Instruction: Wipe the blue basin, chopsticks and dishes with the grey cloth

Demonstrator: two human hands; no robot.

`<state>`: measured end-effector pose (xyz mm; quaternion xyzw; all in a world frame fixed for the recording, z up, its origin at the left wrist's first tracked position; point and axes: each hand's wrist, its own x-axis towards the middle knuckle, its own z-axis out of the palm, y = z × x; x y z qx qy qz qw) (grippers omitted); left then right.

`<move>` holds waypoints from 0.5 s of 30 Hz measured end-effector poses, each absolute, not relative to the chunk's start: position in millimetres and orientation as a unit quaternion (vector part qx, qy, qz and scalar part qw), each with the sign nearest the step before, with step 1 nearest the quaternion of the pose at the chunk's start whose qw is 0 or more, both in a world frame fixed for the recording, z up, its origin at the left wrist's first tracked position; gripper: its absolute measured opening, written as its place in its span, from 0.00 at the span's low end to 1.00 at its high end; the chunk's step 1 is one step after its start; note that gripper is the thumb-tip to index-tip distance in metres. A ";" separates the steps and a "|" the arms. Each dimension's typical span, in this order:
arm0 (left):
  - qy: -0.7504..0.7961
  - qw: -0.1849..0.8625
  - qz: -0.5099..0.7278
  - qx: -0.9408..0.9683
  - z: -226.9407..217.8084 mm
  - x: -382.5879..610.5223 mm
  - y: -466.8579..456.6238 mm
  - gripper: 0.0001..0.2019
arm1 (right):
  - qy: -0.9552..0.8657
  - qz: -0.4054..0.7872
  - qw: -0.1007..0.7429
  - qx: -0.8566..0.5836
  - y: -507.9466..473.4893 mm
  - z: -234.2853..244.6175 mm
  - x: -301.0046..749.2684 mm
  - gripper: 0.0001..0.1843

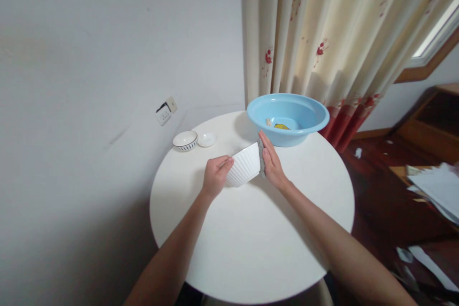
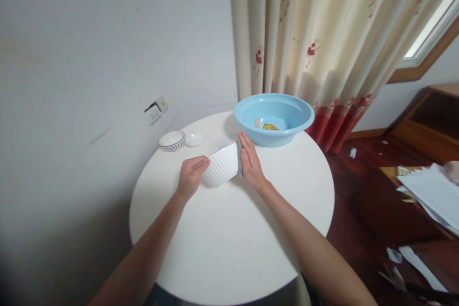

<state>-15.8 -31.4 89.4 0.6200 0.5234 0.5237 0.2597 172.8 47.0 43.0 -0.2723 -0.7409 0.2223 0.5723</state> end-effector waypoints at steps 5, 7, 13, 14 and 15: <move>0.518 0.268 0.520 0.624 88.0 -18.4 -30.0 0.22 | -0.772 0.156 0.552 -0.273 35.4 50.3 169.5 0.28; 0.515 0.278 0.519 0.623 88.0 -18.6 -30.2 0.21 | -0.796 0.106 0.531 -0.271 27.1 56.8 167.2 0.28; 0.495 0.301 0.524 0.624 86.6 -17.9 -30.4 0.20 | -0.835 0.030 0.480 -0.268 9.2 70.1 158.5 0.27; 0.492 0.303 0.526 0.624 86.7 -17.6 -30.5 0.20 | -0.835 0.031 0.483 -0.264 8.7 70.5 158.2 0.27; 0.491 0.304 0.526 0.625 87.0 -17.2 -30.8 0.20 | -0.833 0.034 0.489 -0.258 8.8 70.4 158.3 0.26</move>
